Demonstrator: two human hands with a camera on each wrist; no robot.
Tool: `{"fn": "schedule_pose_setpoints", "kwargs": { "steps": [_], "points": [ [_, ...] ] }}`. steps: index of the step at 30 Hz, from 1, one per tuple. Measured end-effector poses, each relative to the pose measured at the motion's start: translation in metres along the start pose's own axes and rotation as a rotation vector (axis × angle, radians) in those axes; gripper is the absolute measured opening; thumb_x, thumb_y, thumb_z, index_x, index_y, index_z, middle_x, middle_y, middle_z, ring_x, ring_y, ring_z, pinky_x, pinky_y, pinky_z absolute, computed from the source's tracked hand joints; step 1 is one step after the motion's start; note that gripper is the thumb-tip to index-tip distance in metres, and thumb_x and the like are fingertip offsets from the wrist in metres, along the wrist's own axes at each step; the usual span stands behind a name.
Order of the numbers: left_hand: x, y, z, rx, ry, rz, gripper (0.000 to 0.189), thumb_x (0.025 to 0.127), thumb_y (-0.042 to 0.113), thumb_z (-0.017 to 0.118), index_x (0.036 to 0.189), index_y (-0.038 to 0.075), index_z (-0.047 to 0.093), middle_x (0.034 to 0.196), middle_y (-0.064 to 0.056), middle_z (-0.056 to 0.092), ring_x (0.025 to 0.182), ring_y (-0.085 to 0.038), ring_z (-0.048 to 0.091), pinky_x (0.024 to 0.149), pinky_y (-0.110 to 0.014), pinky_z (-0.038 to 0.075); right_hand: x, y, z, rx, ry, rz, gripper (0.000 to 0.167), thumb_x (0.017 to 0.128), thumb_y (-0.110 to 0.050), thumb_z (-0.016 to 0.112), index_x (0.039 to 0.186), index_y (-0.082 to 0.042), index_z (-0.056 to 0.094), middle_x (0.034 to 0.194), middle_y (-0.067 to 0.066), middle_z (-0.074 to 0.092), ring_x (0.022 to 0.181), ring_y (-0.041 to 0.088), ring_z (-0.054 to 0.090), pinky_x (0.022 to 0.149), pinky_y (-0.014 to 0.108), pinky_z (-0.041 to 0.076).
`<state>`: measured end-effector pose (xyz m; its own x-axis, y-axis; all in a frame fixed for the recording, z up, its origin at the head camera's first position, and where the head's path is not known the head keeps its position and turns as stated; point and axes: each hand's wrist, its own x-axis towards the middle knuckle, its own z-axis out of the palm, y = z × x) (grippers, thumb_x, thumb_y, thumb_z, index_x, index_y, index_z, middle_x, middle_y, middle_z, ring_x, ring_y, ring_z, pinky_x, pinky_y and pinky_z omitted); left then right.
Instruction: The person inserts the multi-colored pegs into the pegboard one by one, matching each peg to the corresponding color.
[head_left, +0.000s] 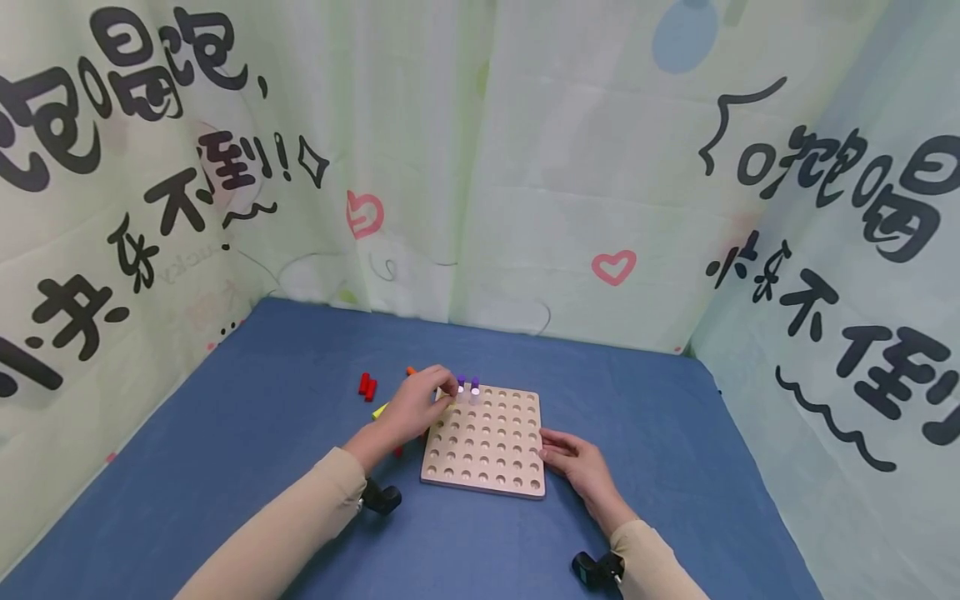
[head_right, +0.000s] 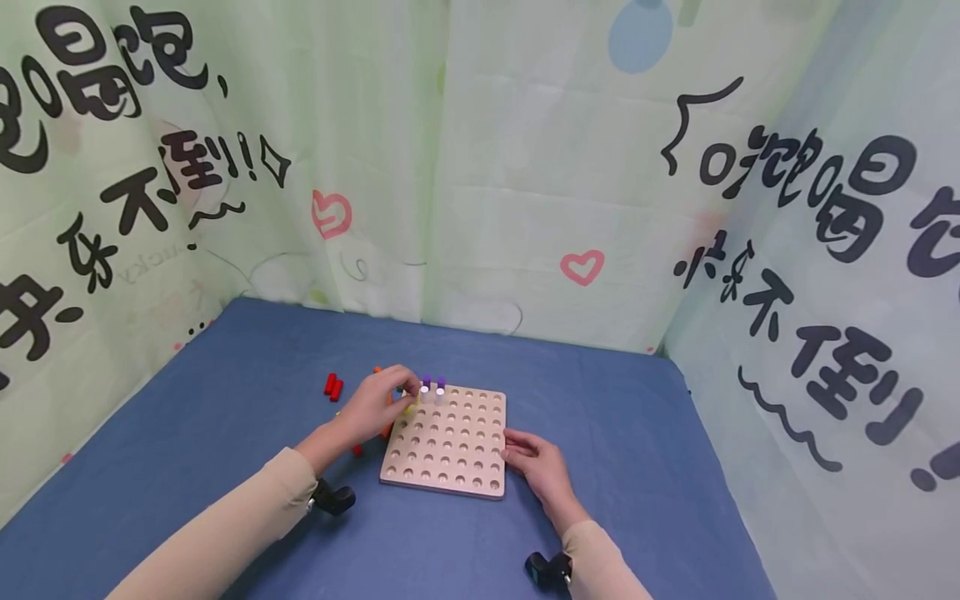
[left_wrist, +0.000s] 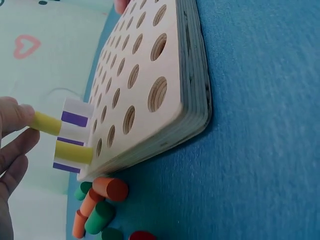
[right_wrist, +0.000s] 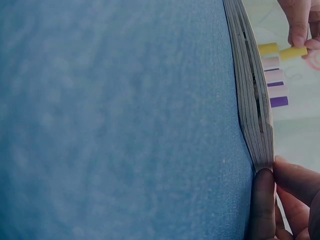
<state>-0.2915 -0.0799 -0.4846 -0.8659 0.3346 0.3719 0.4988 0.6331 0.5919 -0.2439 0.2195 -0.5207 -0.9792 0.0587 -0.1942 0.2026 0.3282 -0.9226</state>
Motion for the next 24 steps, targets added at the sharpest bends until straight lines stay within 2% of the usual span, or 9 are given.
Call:
{"fn": "schedule_pose_setpoints", "kwargs": {
  "steps": [8,24],
  "points": [
    [0.006,-0.002,0.01,-0.001,-0.03,-0.055,0.015,0.094,0.003,0.073,0.096,0.015,0.066,0.104,-0.001,0.066,0.099,-0.016,0.066,0.09,-0.036,0.058,0.001,0.0,0.0,0.003,-0.004,0.001,0.04,0.095,-0.007,0.072,0.134,-0.003,0.067,0.118,0.013,0.075,0.102,0.015,0.072,0.085,0.03,0.06],
    [0.005,-0.006,0.018,0.025,-0.055,-0.083,0.013,0.095,0.005,0.072,0.098,0.016,0.066,0.105,0.0,0.066,0.101,-0.018,0.066,0.089,-0.037,0.057,0.003,0.002,0.001,0.002,0.002,0.008,0.04,0.095,-0.008,0.074,0.134,-0.003,0.068,0.116,0.013,0.076,0.099,0.013,0.072,0.084,0.03,0.06]
  ]
}}
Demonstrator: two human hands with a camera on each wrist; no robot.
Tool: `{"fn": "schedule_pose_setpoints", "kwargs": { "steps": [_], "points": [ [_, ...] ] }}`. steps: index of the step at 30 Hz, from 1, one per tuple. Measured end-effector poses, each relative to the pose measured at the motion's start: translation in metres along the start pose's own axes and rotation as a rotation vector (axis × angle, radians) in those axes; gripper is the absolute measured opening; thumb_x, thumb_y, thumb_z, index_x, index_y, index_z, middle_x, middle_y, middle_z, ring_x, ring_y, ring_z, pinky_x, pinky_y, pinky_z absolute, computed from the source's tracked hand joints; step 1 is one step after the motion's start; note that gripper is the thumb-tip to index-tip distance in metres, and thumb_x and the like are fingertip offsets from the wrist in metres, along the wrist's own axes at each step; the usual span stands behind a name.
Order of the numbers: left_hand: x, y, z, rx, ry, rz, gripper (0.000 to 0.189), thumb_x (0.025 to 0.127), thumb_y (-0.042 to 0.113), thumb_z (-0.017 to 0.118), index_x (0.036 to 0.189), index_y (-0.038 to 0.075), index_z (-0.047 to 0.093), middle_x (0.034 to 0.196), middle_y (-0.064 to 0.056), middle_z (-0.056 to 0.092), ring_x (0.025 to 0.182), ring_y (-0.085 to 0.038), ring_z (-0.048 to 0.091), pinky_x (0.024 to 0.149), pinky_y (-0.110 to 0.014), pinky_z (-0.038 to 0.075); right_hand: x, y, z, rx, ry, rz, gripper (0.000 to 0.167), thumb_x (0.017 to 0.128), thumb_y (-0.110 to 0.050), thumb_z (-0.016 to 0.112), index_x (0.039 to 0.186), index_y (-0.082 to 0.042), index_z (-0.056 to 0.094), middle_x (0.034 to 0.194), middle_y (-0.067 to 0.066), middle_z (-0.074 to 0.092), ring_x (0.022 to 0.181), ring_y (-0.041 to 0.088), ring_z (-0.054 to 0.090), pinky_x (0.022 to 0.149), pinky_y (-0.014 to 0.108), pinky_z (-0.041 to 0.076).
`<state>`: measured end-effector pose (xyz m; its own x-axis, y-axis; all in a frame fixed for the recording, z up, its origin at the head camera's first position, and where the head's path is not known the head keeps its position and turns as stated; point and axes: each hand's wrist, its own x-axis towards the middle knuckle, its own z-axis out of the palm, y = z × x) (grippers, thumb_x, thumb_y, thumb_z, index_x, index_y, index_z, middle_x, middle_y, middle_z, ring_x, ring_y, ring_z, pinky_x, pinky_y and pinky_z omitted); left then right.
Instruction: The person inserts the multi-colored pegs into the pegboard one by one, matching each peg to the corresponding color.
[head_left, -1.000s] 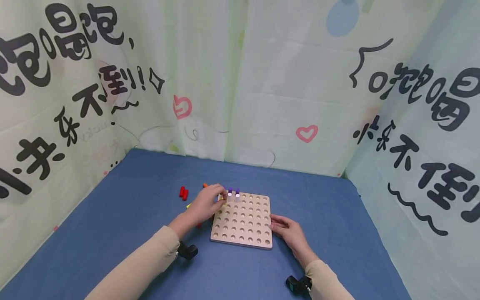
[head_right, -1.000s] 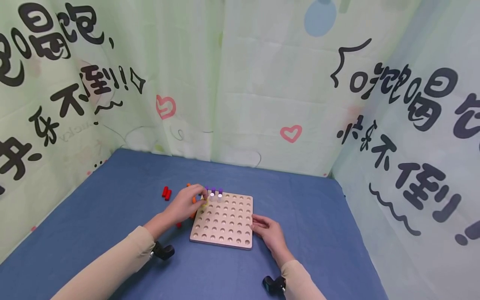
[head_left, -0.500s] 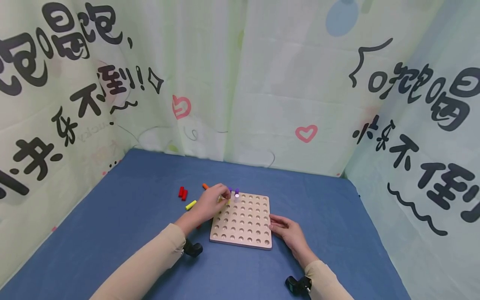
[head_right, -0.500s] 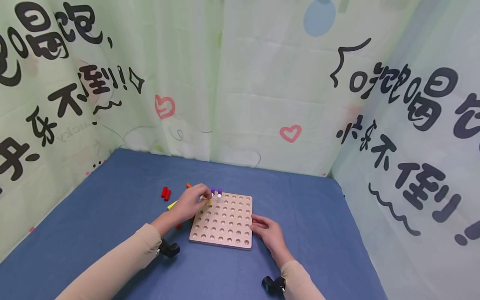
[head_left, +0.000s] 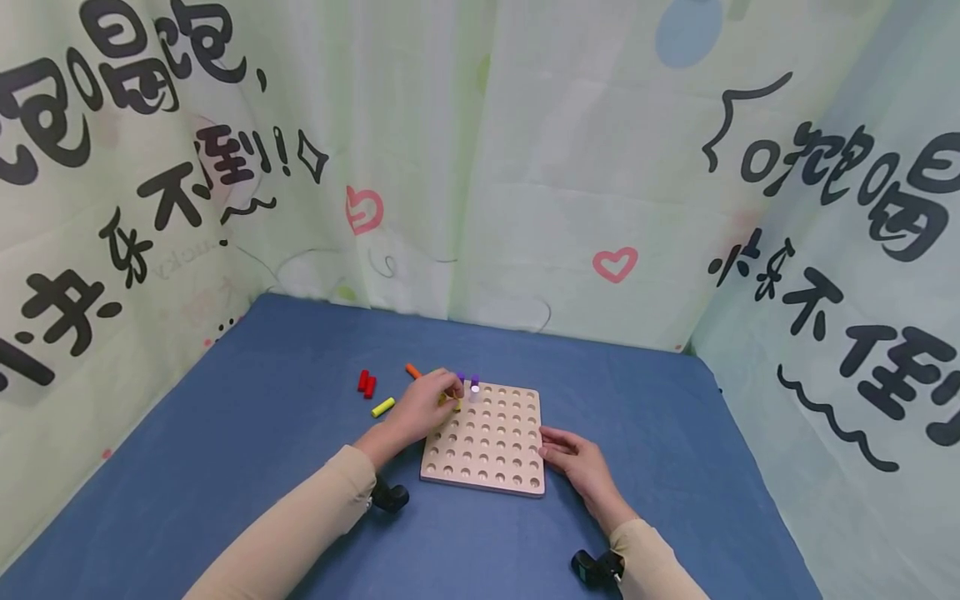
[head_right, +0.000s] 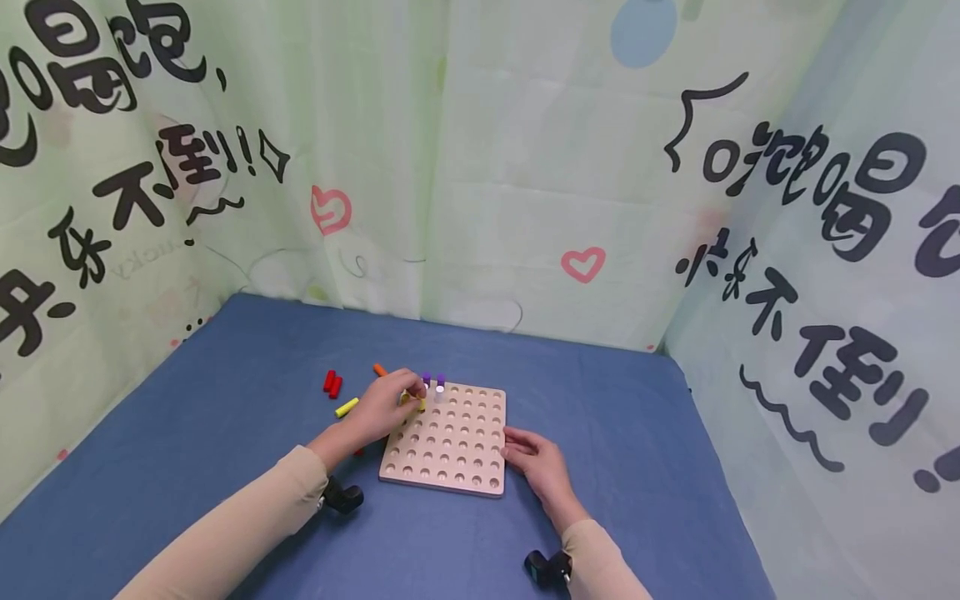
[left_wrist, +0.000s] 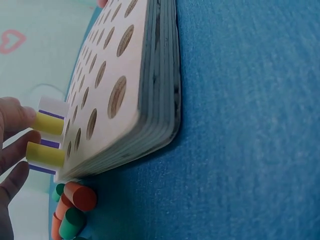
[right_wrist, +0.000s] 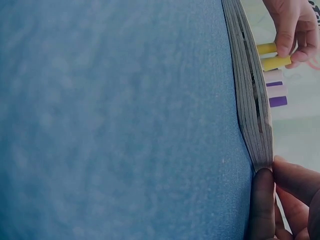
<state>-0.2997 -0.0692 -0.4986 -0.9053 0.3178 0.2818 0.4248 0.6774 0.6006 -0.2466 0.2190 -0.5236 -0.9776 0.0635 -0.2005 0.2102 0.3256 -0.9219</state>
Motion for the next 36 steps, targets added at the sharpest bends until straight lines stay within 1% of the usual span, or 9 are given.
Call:
{"fn": "schedule_pose_setpoints", "kwargs": {
  "steps": [4,6,11,14,19,24,28,30,36],
  "points": [
    [0.0,-0.003,0.002,0.048,-0.01,0.003,0.014,0.094,0.006,0.073,0.096,0.018,0.066,0.102,0.001,0.067,0.099,-0.017,0.064,0.089,-0.038,0.056,0.0,0.0,0.0,-0.015,0.002,-0.001,0.04,0.095,-0.008,0.073,0.134,-0.003,0.067,0.117,0.013,0.075,0.1,0.013,0.072,0.084,0.029,0.06],
    [0.001,-0.004,0.003,0.084,-0.012,0.016,0.013,0.093,0.006,0.074,0.096,0.018,0.067,0.1,0.001,0.068,0.097,-0.018,0.062,0.091,-0.039,0.053,0.0,0.0,0.0,-0.017,0.005,-0.002,0.04,0.095,-0.008,0.073,0.135,-0.003,0.067,0.118,0.013,0.075,0.101,0.013,0.071,0.084,0.029,0.06],
    [0.001,-0.005,0.003,0.159,0.008,0.04,0.013,0.091,0.008,0.076,0.093,0.019,0.069,0.096,0.002,0.071,0.094,-0.02,0.055,0.092,-0.045,0.045,0.0,-0.001,0.0,-0.015,0.005,-0.003,0.04,0.096,-0.008,0.073,0.135,-0.003,0.067,0.119,0.014,0.074,0.101,0.014,0.071,0.084,0.028,0.06],
    [0.001,-0.005,0.003,0.182,0.013,0.044,0.014,0.091,0.009,0.077,0.092,0.02,0.069,0.099,0.002,0.071,0.097,-0.021,0.056,0.093,-0.046,0.045,0.0,-0.001,-0.001,-0.02,0.001,-0.002,0.04,0.095,-0.009,0.073,0.135,-0.003,0.067,0.119,0.014,0.074,0.101,0.014,0.071,0.084,0.029,0.06],
    [0.001,-0.006,0.002,0.178,0.017,0.051,0.014,0.09,0.008,0.078,0.093,0.018,0.069,0.108,-0.002,0.07,0.103,-0.024,0.058,0.098,-0.049,0.046,0.001,0.0,0.0,-0.018,0.001,-0.002,0.04,0.095,-0.009,0.073,0.135,-0.003,0.067,0.118,0.013,0.075,0.101,0.014,0.071,0.084,0.03,0.06],
    [0.0,-0.008,0.002,0.179,0.027,0.051,0.014,0.089,0.009,0.079,0.094,0.019,0.07,0.107,-0.001,0.069,0.101,-0.022,0.058,0.098,-0.048,0.047,0.001,-0.001,-0.001,-0.005,0.0,-0.005,0.04,0.096,-0.008,0.073,0.135,-0.003,0.067,0.118,0.013,0.075,0.101,0.013,0.071,0.082,0.027,0.059],
    [-0.002,-0.01,0.001,0.168,0.029,0.041,0.015,0.089,0.009,0.079,0.095,0.019,0.07,0.105,0.0,0.068,0.101,-0.021,0.058,0.098,-0.047,0.047,0.0,-0.001,-0.001,-0.014,0.001,-0.005,0.04,0.096,-0.009,0.073,0.135,-0.003,0.067,0.119,0.014,0.074,0.101,0.013,0.071,0.084,0.028,0.06],
    [-0.004,-0.011,0.0,0.148,0.04,0.029,0.014,0.089,0.01,0.079,0.094,0.019,0.069,0.106,0.0,0.068,0.102,-0.021,0.058,0.098,-0.048,0.047,0.0,-0.001,-0.001,-0.018,0.002,-0.003,0.04,0.096,-0.009,0.073,0.135,-0.003,0.067,0.12,0.014,0.074,0.102,0.014,0.071,0.084,0.029,0.06],
    [-0.009,-0.018,-0.01,0.109,0.101,0.006,0.012,0.09,0.016,0.081,0.095,0.019,0.07,0.109,-0.001,0.068,0.1,-0.021,0.058,0.091,-0.043,0.05,-0.001,-0.001,-0.001,-0.024,0.0,-0.003,0.041,0.096,-0.011,0.073,0.135,-0.004,0.067,0.12,0.014,0.074,0.102,0.015,0.071,0.085,0.03,0.059]
  ]
}}
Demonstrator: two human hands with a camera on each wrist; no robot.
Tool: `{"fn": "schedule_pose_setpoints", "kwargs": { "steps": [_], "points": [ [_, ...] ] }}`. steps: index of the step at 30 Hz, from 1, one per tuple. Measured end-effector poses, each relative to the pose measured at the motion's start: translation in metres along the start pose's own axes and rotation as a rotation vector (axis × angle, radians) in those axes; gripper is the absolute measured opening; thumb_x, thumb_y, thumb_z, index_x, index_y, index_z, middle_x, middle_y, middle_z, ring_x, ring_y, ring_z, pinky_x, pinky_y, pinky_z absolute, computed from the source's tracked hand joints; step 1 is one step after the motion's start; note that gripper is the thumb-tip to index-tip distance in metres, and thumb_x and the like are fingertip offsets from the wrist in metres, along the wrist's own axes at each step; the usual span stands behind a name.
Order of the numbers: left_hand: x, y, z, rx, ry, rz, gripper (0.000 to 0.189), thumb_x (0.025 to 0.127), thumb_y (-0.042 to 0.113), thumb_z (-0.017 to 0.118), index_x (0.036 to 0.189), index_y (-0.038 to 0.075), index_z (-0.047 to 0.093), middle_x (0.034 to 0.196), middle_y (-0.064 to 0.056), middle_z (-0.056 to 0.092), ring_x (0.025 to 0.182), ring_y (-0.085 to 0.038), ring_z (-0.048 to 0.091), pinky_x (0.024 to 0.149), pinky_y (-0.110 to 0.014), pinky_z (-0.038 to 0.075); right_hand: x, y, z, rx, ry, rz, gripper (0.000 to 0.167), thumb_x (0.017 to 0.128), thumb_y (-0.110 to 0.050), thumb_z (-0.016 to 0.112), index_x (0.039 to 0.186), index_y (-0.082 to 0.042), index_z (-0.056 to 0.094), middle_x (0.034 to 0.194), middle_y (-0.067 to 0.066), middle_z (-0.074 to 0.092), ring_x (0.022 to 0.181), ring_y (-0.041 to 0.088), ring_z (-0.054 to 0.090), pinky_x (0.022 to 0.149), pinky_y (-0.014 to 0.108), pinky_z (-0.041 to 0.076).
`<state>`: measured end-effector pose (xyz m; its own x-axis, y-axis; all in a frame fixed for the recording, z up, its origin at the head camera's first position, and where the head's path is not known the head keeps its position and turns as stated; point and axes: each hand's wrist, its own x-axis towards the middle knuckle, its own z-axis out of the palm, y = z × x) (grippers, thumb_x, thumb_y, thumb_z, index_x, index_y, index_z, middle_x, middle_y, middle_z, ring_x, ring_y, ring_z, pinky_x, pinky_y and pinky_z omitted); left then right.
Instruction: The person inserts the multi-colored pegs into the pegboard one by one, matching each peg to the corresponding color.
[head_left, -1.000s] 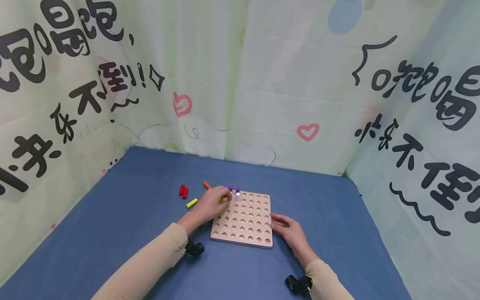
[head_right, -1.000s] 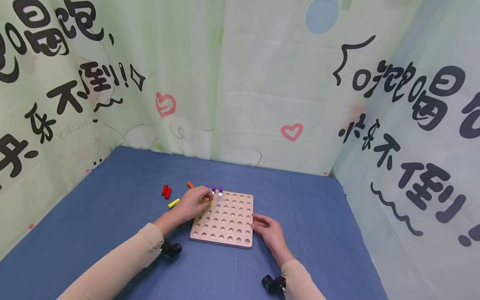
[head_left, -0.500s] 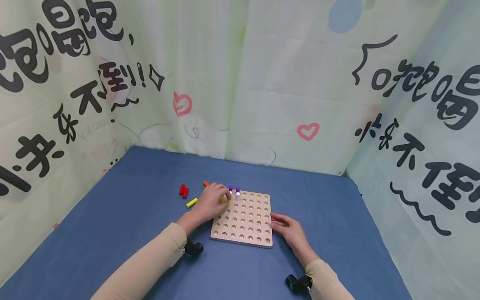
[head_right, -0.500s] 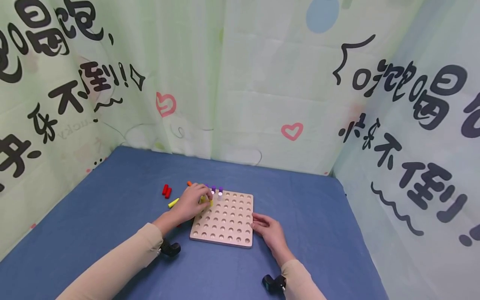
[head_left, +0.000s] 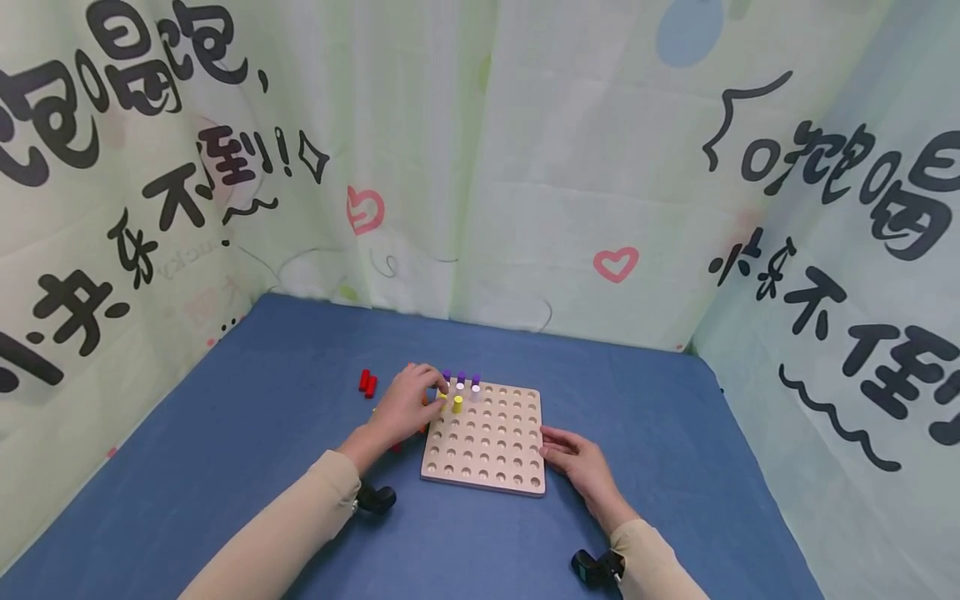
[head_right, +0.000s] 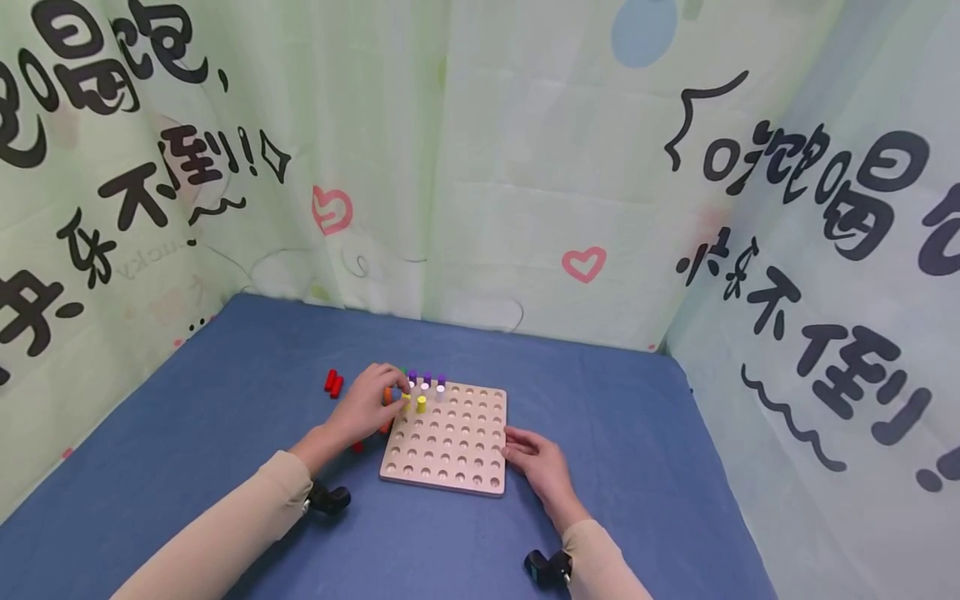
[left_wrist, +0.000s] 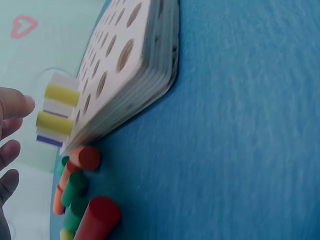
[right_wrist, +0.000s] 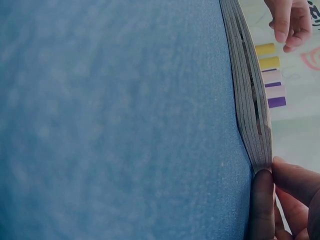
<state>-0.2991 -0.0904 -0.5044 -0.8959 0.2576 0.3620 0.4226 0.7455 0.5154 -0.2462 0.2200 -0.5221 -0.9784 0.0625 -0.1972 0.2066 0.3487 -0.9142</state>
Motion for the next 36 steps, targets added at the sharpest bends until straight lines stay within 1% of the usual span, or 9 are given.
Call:
{"fn": "schedule_pose_setpoints", "kwargs": {
  "steps": [4,8,13,18,20,23,28,33,36],
  "points": [
    [-0.002,-0.004,-0.008,0.007,0.01,-0.022,0.012,0.09,0.014,0.081,0.097,0.017,0.072,0.111,-0.003,0.069,0.103,-0.023,0.058,0.091,-0.043,0.052,0.0,0.0,0.0,0.011,0.0,0.003,0.04,0.096,-0.01,0.073,0.135,-0.004,0.067,0.12,0.014,0.075,0.102,0.014,0.071,0.084,0.028,0.059],
    [-0.005,-0.01,-0.016,0.005,-0.005,-0.058,0.013,0.09,0.014,0.08,0.101,0.014,0.072,0.113,-0.005,0.069,0.104,-0.025,0.057,0.09,-0.043,0.053,0.001,-0.001,-0.001,0.01,-0.003,-0.002,0.04,0.096,-0.011,0.073,0.135,-0.004,0.067,0.12,0.014,0.074,0.102,0.014,0.072,0.085,0.029,0.059],
    [-0.009,-0.019,-0.023,0.027,-0.052,-0.105,0.016,0.091,0.015,0.08,0.104,0.015,0.071,0.111,-0.003,0.068,0.105,-0.024,0.057,0.09,-0.042,0.053,0.0,-0.001,-0.001,0.01,0.001,-0.001,0.041,0.096,-0.011,0.073,0.135,-0.004,0.067,0.12,0.014,0.074,0.102,0.014,0.071,0.085,0.029,0.059],
    [-0.014,-0.028,-0.029,0.041,-0.127,-0.186,0.019,0.091,0.014,0.078,0.108,0.015,0.07,0.112,-0.004,0.067,0.106,-0.023,0.056,0.09,-0.043,0.053,0.001,-0.001,-0.001,0.011,-0.003,0.005,0.041,0.095,-0.01,0.073,0.135,-0.004,0.067,0.121,0.014,0.074,0.102,0.014,0.071,0.085,0.029,0.059],
    [-0.016,-0.031,-0.031,0.048,-0.156,-0.206,0.019,0.091,0.013,0.078,0.108,0.014,0.07,0.112,-0.005,0.066,0.105,-0.024,0.057,0.09,-0.044,0.053,0.001,-0.001,0.0,0.006,-0.004,0.003,0.041,0.096,-0.01,0.073,0.136,-0.004,0.067,0.121,0.014,0.074,0.102,0.014,0.071,0.085,0.03,0.06],
    [-0.02,-0.035,-0.033,0.068,-0.177,-0.213,0.02,0.089,0.012,0.078,0.107,0.014,0.07,0.111,-0.006,0.066,0.103,-0.025,0.059,0.091,-0.046,0.053,0.001,-0.002,-0.001,-0.003,-0.004,0.0,0.041,0.096,-0.012,0.074,0.136,-0.004,0.067,0.121,0.014,0.074,0.102,0.014,0.071,0.086,0.031,0.06],
    [-0.023,-0.039,-0.036,0.077,-0.184,-0.221,0.019,0.089,0.008,0.074,0.106,0.013,0.071,0.11,-0.007,0.066,0.099,-0.024,0.059,0.089,-0.046,0.053,0.0,-0.003,-0.001,-0.012,0.0,-0.003,0.042,0.096,-0.014,0.074,0.135,-0.004,0.067,0.121,0.014,0.074,0.102,0.014,0.071,0.086,0.031,0.059],
    [-0.026,-0.041,-0.037,0.091,-0.212,-0.252,0.023,0.086,0.001,0.07,0.106,0.012,0.07,0.109,-0.008,0.063,0.095,-0.024,0.058,0.086,-0.045,0.054,0.0,-0.002,-0.001,-0.007,-0.001,0.001,0.041,0.095,-0.012,0.074,0.135,-0.004,0.067,0.12,0.014,0.074,0.101,0.014,0.072,0.085,0.03,0.06],
    [-0.029,-0.041,-0.038,0.089,-0.219,-0.267,0.026,0.084,-0.003,0.069,0.106,0.012,0.07,0.111,-0.009,0.063,0.096,-0.026,0.058,0.088,-0.047,0.054,0.0,-0.001,0.0,-0.003,0.0,0.004,0.041,0.095,-0.011,0.074,0.135,-0.004,0.068,0.119,0.013,0.075,0.1,0.013,0.071,0.085,0.03,0.059]
  ]
}}
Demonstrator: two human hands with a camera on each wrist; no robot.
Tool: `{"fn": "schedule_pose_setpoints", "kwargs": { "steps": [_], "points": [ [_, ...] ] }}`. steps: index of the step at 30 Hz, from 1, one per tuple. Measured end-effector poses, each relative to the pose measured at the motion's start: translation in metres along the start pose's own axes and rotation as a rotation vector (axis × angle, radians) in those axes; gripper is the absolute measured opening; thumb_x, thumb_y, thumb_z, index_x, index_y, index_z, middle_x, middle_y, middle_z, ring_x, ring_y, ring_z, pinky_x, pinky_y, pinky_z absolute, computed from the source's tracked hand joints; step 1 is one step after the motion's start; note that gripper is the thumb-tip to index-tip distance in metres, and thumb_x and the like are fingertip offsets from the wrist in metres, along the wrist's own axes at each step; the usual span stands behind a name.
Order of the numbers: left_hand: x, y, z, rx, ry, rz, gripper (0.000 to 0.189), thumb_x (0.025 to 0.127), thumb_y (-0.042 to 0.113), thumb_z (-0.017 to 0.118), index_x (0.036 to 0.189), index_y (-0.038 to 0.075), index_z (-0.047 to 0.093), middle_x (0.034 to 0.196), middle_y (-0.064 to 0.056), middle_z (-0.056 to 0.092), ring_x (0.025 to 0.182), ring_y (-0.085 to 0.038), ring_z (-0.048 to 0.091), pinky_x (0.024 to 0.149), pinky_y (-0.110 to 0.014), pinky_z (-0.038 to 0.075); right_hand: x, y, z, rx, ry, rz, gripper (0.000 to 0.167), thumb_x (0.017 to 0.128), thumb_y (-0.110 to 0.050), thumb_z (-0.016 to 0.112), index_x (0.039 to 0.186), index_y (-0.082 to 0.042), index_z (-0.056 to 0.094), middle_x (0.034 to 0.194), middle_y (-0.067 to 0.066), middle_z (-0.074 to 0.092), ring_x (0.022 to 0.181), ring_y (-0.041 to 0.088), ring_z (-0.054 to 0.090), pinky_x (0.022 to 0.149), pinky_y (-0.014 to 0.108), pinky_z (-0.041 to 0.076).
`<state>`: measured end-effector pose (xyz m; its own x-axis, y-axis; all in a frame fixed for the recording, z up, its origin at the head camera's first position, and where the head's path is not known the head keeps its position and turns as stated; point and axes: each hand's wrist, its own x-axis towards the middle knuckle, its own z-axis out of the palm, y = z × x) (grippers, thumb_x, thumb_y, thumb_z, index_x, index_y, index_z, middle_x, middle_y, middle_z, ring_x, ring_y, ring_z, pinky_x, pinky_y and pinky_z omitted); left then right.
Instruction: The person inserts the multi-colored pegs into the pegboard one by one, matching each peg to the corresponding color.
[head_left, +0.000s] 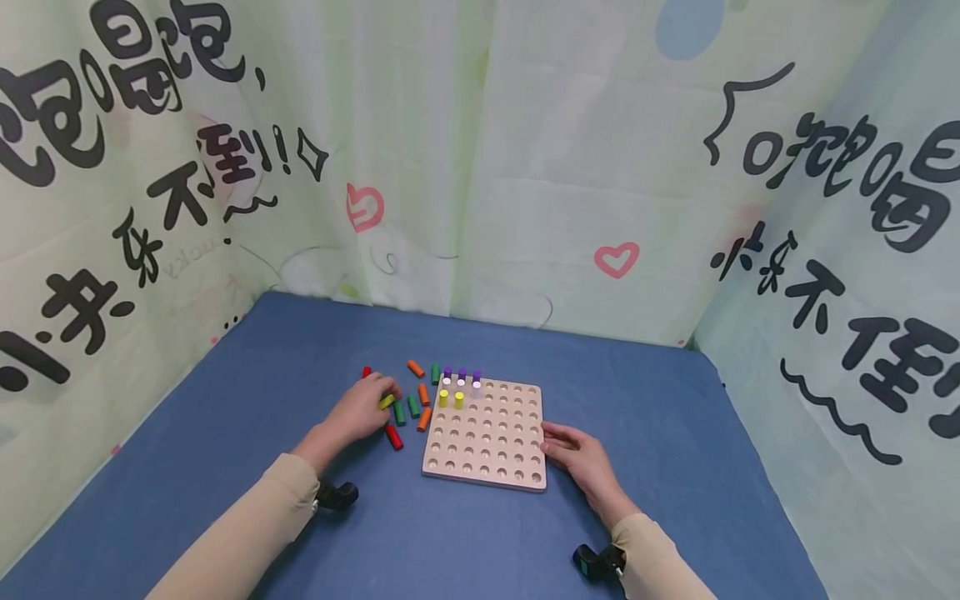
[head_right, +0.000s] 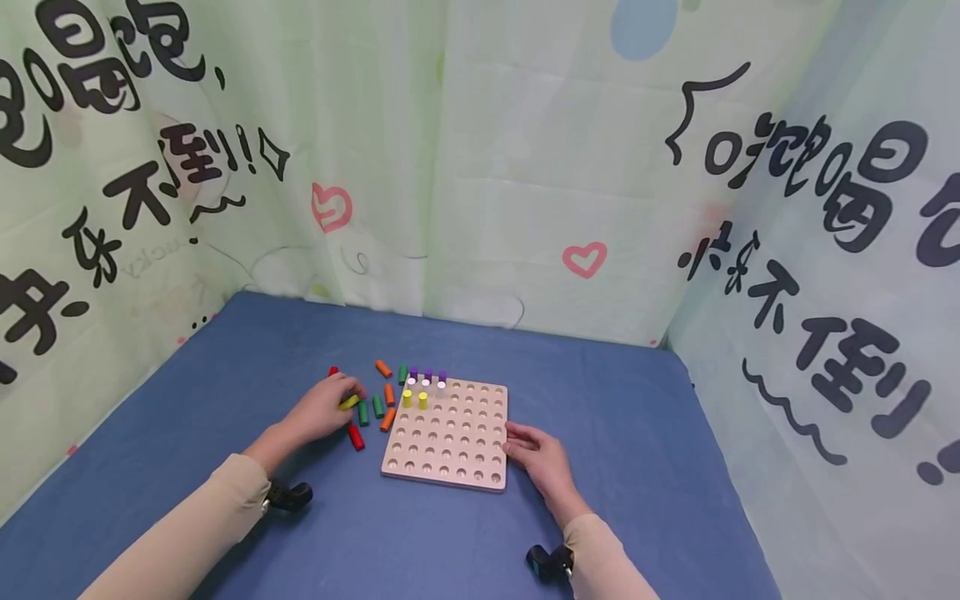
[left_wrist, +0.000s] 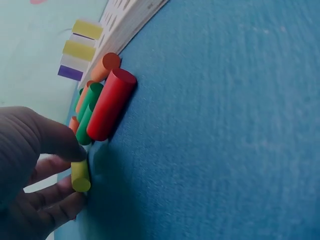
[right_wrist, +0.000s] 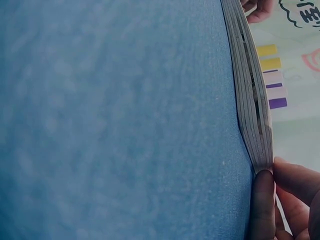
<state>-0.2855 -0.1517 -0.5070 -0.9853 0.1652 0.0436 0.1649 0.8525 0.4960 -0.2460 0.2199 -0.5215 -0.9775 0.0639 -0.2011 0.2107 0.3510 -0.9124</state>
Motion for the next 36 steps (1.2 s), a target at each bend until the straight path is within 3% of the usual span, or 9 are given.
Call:
{"fn": "schedule_pose_setpoints", "kwargs": {
  "steps": [7,11,15,20,29,33,36],
  "points": [
    [-0.003,-0.004,0.001,-0.029,0.023,-0.004,0.023,0.088,-0.005,0.068,0.106,0.009,0.07,0.108,-0.01,0.062,0.098,-0.027,0.06,0.092,-0.049,0.054,-0.001,-0.004,0.0,-0.095,0.005,-0.063,0.039,0.096,-0.008,0.072,0.134,-0.002,0.067,0.117,0.014,0.074,0.101,0.017,0.071,0.08,0.027,0.059],
    [-0.003,-0.004,0.002,-0.032,0.025,-0.008,0.023,0.089,-0.005,0.068,0.107,0.009,0.07,0.109,-0.009,0.063,0.101,-0.027,0.062,0.094,-0.049,0.054,-0.004,-0.007,0.0,-0.302,0.017,-0.192,0.038,0.095,-0.008,0.073,0.132,-0.002,0.068,0.118,0.015,0.074,0.103,0.024,0.07,0.082,0.034,0.058],
    [-0.001,-0.005,0.001,-0.047,0.016,-0.03,0.024,0.088,-0.005,0.069,0.11,0.007,0.069,0.11,-0.01,0.065,0.102,-0.027,0.063,0.095,-0.049,0.055,-0.007,-0.012,-0.002,-0.576,0.003,-0.338,0.04,0.096,-0.015,0.072,0.135,-0.004,0.067,0.127,0.015,0.07,0.119,0.034,0.065,0.101,0.051,0.05],
    [0.004,-0.007,-0.001,-0.039,0.002,-0.037,0.03,0.087,-0.006,0.067,0.115,0.005,0.067,0.11,-0.011,0.068,0.102,-0.026,0.064,0.095,-0.047,0.055,-0.009,-0.018,-0.008,-0.796,-0.056,-0.427,0.045,0.1,-0.024,0.069,0.141,-0.008,0.061,0.14,0.017,0.063,0.131,0.042,0.054,0.109,0.059,0.042],
    [0.002,0.003,0.001,-0.063,0.034,-0.003,0.042,0.09,-0.004,0.067,0.129,0.011,0.069,0.114,-0.01,0.066,0.105,-0.027,0.065,0.089,-0.045,0.057,-0.008,-0.012,-0.019,-0.884,-0.162,-0.451,0.053,0.103,-0.035,0.064,0.15,-0.015,0.052,0.151,0.014,0.054,0.139,0.045,0.045,0.111,0.062,0.04],
    [0.001,0.014,0.001,-0.132,0.065,0.039,0.036,0.092,-0.001,0.066,0.124,0.012,0.072,0.112,-0.009,0.064,0.096,-0.024,0.063,0.077,-0.038,0.056,-0.008,-0.012,-0.02,-0.891,-0.17,-0.446,0.054,0.103,-0.036,0.063,0.152,-0.016,0.051,0.152,0.013,0.053,0.14,0.044,0.044,0.111,0.063,0.04],
    [0.003,0.025,0.001,-0.18,0.088,0.065,0.03,0.094,0.001,0.067,0.121,0.012,0.072,0.112,-0.008,0.062,0.093,-0.022,0.059,0.076,-0.036,0.055,-0.009,-0.011,-0.022,-0.901,-0.178,-0.45,0.055,0.104,-0.037,0.062,0.153,-0.017,0.049,0.152,0.013,0.052,0.141,0.044,0.043,0.111,0.063,0.04]
  ]
}}
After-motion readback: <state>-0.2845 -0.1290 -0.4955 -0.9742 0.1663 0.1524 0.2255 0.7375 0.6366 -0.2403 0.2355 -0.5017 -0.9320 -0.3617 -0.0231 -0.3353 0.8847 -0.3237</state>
